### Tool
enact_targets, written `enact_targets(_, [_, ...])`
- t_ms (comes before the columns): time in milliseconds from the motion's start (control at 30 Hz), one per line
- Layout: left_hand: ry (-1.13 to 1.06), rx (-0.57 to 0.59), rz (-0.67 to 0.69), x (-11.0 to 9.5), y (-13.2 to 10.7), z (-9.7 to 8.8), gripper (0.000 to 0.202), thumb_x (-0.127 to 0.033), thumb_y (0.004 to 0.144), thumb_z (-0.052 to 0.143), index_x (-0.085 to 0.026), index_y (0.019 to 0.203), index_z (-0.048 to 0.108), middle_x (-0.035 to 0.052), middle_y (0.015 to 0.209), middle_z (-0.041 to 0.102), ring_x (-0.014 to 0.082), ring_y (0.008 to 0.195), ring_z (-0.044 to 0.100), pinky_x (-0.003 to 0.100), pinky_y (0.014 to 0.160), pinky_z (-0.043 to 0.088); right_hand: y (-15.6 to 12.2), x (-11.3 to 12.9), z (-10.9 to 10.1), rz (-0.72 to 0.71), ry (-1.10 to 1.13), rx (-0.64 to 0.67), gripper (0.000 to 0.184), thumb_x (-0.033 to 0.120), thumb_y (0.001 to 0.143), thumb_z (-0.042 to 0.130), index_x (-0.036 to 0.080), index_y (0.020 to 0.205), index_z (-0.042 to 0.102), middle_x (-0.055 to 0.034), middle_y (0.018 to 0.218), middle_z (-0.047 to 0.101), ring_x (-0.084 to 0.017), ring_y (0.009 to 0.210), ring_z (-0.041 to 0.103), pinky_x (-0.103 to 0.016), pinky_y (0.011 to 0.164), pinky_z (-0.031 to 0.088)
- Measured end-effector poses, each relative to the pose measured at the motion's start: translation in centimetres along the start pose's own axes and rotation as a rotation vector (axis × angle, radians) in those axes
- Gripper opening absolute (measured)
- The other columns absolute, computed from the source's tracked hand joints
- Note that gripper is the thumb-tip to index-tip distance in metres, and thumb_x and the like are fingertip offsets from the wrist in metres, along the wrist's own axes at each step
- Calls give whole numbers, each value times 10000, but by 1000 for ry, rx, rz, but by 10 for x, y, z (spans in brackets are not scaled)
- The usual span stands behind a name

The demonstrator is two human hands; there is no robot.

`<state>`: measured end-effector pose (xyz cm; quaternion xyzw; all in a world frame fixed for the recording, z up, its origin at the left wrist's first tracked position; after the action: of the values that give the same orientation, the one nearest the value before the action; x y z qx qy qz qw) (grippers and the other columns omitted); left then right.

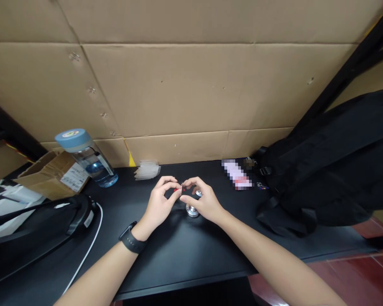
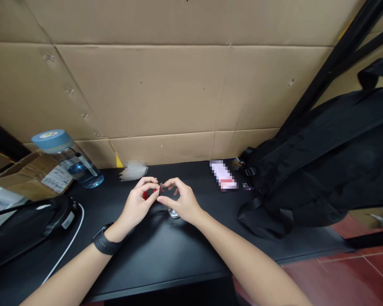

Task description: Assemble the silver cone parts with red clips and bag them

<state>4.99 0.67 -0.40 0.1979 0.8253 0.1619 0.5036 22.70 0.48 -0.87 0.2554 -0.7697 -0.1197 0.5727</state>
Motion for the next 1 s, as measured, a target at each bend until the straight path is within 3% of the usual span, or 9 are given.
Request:
enact_targets(67, [58,-17,14,-4,0,-2,121,-319,896,657,-234,878,741,57,1139,617,229,1139,609,378,1030,469,1,2,0,24,3,55,236,463,952,615,230,994,615,-52,1075,679,-188,966,642,-323,839,503])
enact_targets(167, [112,-23,33,-8,0,-5,143,-342,898,661,-244,852,754,57,1146,617,239,1150,609,396,1048,464,1,6,-1,-19,-10,132,301,438,1038,445,220,918,614,-68,1085,640,-182,1006,626,-335,924,492])
enact_targets(467, [102,40,77,-7,1,-3,151,-349,913,647,-244,882,750,64,1094,644,226,1081,631,373,973,497,2,3,-1,-23,-54,81,144,284,965,556,213,870,637,-77,1118,597,-196,1048,611,-327,878,504])
enact_targets(600, [94,51,74,-12,1,-5,235,-335,1000,502,-243,1122,682,82,1234,627,219,1199,582,385,1052,447,4,-1,-5,-54,-165,40,106,167,876,601,202,784,641,-80,1121,590,-215,1055,583,-382,933,480])
enact_targets(700, [163,161,75,-14,-1,-3,279,-347,1004,494,-268,1227,641,79,1324,609,233,1275,542,425,1090,401,7,-2,-12,-124,-287,93,114,126,820,635,201,735,646,-82,1167,591,-241,1101,542,-435,995,449])
enact_targets(800, [318,284,92,-11,-4,1,277,-369,930,611,-299,1192,666,68,1371,597,276,1298,518,472,1069,385,9,-3,-19,-138,-289,172,119,129,822,645,203,729,657,-79,1223,586,-252,1135,521,-454,1011,440])
enact_targets(1000, [370,308,131,-11,-7,5,207,-375,905,645,-309,1087,720,50,1340,623,266,1252,535,441,1001,400,9,1,-19,-86,-212,176,136,137,851,636,208,738,663,-64,1243,587,-242,1139,527,-443,1010,440])
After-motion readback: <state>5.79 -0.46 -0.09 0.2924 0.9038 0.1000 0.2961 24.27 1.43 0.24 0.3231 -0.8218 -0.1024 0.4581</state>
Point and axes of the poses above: each hand's wrist, its own y-axis towards the middle knuckle, its own z-axis out of the palm, x = y × z, the point moved 3 cm from there along y, towards the middle knuckle
